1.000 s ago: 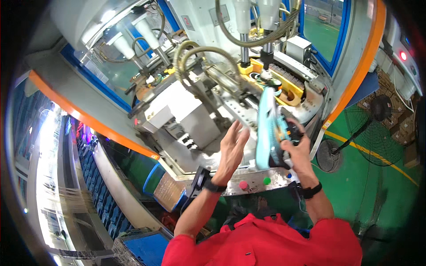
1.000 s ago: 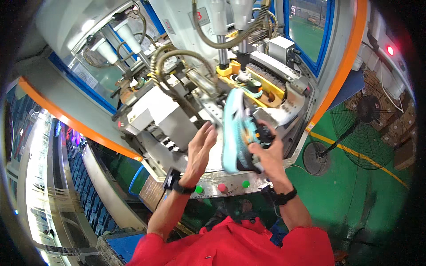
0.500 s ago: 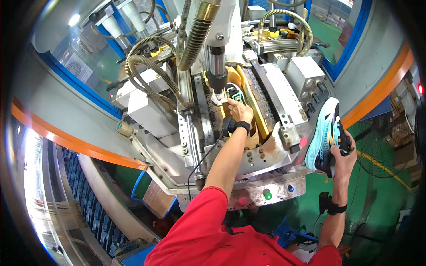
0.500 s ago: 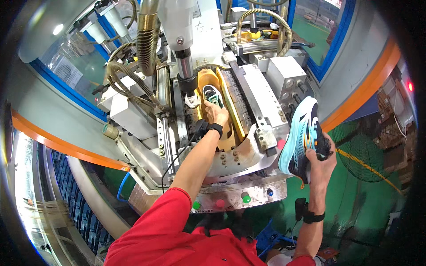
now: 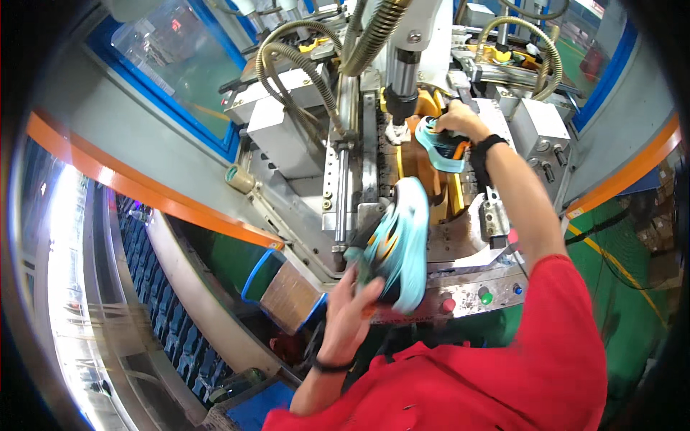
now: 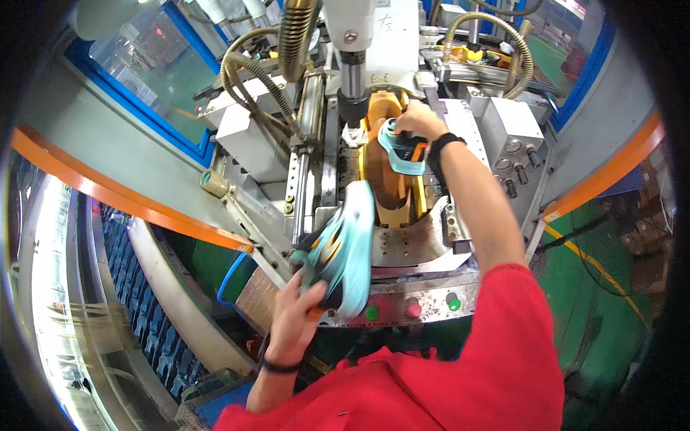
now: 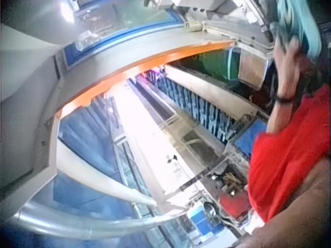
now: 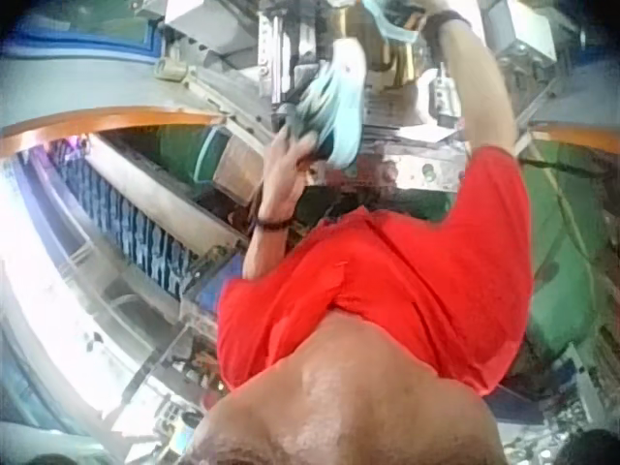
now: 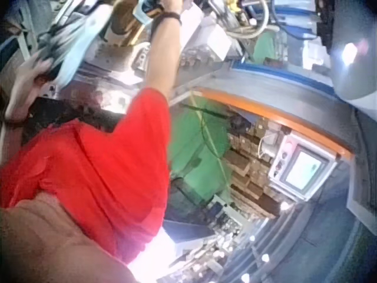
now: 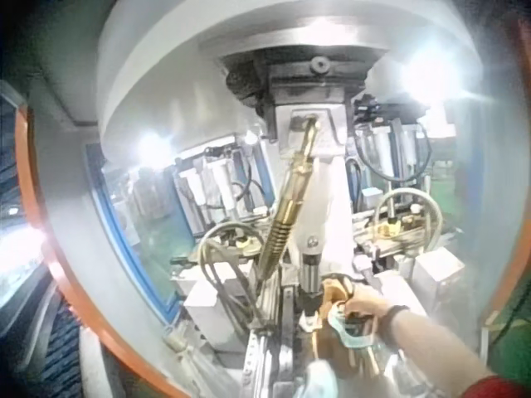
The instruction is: Operating a shoe-lasting machine and moving finished components to a conveyor belt.
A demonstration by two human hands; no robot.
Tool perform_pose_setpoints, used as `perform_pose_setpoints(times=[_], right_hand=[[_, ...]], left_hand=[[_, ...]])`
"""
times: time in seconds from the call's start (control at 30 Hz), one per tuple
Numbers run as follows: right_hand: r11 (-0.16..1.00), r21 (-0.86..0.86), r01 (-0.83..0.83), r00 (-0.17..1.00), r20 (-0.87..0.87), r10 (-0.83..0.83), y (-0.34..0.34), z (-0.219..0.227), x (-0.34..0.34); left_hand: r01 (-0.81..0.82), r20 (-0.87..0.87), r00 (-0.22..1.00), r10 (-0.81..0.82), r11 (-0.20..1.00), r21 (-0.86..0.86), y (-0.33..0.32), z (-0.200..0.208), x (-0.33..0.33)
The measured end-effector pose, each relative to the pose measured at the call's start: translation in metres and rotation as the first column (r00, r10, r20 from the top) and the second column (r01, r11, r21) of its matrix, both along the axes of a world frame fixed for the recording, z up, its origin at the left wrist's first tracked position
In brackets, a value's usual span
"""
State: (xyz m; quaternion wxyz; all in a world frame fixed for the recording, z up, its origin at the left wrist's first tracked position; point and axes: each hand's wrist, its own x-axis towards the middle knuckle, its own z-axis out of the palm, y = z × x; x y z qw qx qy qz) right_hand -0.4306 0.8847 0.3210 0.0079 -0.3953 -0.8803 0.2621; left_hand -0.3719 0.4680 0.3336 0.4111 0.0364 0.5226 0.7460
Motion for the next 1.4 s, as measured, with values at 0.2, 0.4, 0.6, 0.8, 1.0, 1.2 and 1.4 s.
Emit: perform_pose_setpoints(times=[0.2,0.4,0.6,0.8,1.0,1.2,1.4], right_hand=[[0.957,0.229,0.177,0.98,-0.128,-0.15,-0.032,-0.14,-0.067],[0.862,0.495,-0.109,0.933,-0.248,0.26,-0.076,-0.139,-0.036],[0.724,0.322,-0.61,0.466,-0.594,0.656,-0.3,-0.115,0.131],[0.522,0.24,-0.819,0.453,-0.289,0.844,-0.322,-0.29,0.148],[0.537,0.306,-0.786,0.439,-0.335,0.834,-0.333,-0.278,0.123],[0.276,0.159,-0.948,0.121,-0.623,0.773,-0.497,-0.076,0.052],[-0.172,0.632,-0.756,-0.556,-0.48,0.679,-0.796,0.145,0.09]], left_hand=[[-0.49,-0.169,0.868,0.466,0.859,-0.148,-0.132,0.02,0.048],[-0.813,-0.186,0.582,0.792,0.557,-0.169,-0.193,-0.006,0.129],[-0.861,-0.038,0.471,0.882,0.45,-0.236,-0.196,-0.046,0.19],[-0.902,0.174,0.389,0.904,0.413,-0.129,-0.213,-0.073,0.264],[-0.969,0.259,0.02,0.966,0.083,-0.234,-0.257,-0.098,0.344],[-0.904,0.134,-0.352,0.926,-0.299,-0.305,-0.362,-0.178,0.435],[-0.73,0.001,-0.615,0.789,-0.568,-0.38,-0.51,-0.236,0.516]])
